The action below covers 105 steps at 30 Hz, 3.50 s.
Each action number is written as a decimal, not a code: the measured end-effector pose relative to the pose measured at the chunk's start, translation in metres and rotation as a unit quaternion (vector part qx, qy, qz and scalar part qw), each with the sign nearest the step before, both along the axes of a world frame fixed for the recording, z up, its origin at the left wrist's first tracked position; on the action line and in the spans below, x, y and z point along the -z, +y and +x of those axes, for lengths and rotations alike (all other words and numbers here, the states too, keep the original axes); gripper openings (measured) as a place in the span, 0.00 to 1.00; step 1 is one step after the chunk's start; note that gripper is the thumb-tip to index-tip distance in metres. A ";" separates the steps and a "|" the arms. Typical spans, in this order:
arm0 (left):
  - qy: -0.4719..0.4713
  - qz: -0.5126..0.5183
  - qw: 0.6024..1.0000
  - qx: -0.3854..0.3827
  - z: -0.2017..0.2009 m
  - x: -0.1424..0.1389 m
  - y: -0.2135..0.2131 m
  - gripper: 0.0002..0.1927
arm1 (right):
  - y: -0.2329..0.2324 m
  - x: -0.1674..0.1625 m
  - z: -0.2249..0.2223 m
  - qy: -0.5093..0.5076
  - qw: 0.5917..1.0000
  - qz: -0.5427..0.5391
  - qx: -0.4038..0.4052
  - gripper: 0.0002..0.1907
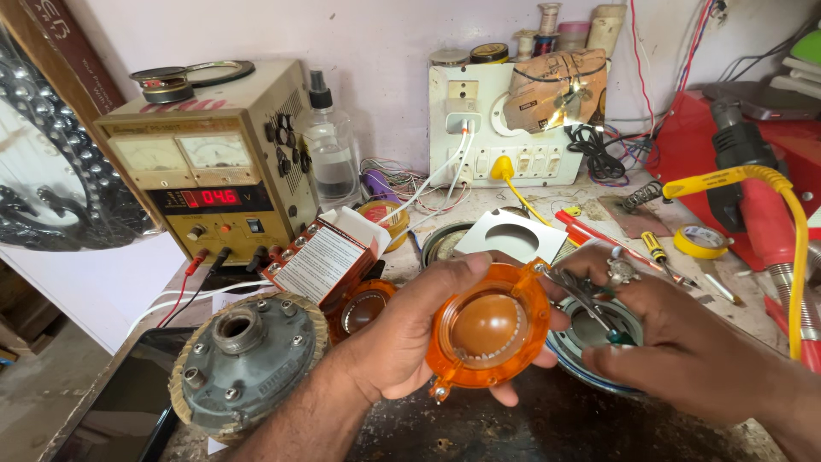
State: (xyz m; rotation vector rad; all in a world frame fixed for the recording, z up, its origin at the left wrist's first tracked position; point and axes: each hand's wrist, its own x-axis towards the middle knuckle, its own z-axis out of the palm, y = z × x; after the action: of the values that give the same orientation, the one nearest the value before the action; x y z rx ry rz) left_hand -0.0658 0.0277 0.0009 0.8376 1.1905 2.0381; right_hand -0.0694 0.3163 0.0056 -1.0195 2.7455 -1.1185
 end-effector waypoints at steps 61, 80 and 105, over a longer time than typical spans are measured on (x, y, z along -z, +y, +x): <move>0.564 -0.254 0.601 -0.506 0.022 -0.008 0.019 0.45 | 0.023 0.024 -0.017 -0.276 0.914 -0.298 -0.002 0.33; 0.547 -0.160 0.690 -0.445 0.022 -0.009 0.020 0.46 | 0.033 -0.001 -0.042 0.199 0.861 0.362 0.297 0.35; 0.604 -0.230 0.576 -0.501 0.031 -0.014 0.028 0.52 | 0.006 -0.014 -0.001 0.161 0.975 -0.156 0.013 0.24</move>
State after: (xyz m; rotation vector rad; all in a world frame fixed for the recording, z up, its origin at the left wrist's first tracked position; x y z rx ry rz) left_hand -0.0348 0.0560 0.0146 1.5306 3.4227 1.3346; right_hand -0.0699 0.3227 0.0193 -1.3079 2.8870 -1.5534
